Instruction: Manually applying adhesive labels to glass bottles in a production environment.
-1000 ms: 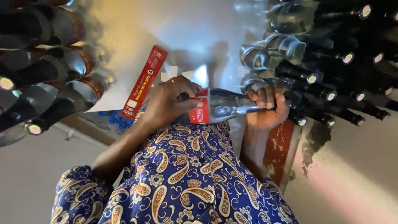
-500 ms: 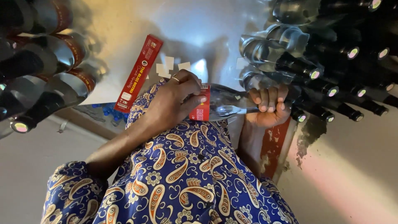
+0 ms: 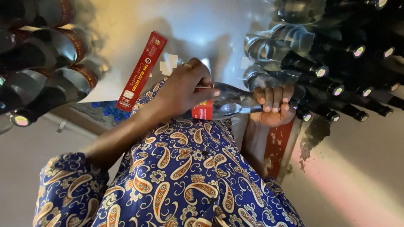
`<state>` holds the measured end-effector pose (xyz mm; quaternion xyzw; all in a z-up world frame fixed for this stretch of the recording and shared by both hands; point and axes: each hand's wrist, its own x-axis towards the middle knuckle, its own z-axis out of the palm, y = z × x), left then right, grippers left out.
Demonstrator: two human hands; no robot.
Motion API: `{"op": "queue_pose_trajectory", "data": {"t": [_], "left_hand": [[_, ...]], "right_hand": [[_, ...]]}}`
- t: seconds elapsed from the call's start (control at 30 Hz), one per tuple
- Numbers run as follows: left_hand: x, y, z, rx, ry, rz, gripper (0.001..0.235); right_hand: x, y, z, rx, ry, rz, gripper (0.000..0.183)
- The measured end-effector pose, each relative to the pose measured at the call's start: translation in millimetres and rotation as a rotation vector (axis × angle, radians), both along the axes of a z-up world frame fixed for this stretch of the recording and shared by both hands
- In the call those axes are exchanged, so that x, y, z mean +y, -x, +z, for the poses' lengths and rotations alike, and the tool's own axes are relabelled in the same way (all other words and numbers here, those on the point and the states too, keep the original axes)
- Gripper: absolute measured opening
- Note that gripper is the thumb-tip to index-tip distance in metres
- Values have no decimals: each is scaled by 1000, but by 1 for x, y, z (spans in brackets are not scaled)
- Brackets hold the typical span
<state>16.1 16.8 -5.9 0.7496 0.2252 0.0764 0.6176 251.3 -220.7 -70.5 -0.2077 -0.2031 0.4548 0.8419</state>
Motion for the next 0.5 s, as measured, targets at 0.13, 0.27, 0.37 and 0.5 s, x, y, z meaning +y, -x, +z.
{"op": "queue_pose_trajectory", "data": {"t": [0.13, 0.27, 0.37, 0.5], "left_hand": [[14, -7, -12, -39, 141, 11, 37], [27, 3, -19, 110, 514, -206, 47], [45, 24, -5, 165, 635, -268, 58], [57, 38, -8, 128, 810, -313, 68]], "right_hand": [[13, 0, -1, 19, -44, 34, 10], [16, -4, -5, -7, -73, 79, 13], [21, -2, -12, -7, -104, 125, 12], [30, 0, -5, 1, -97, 173, 13]]}}
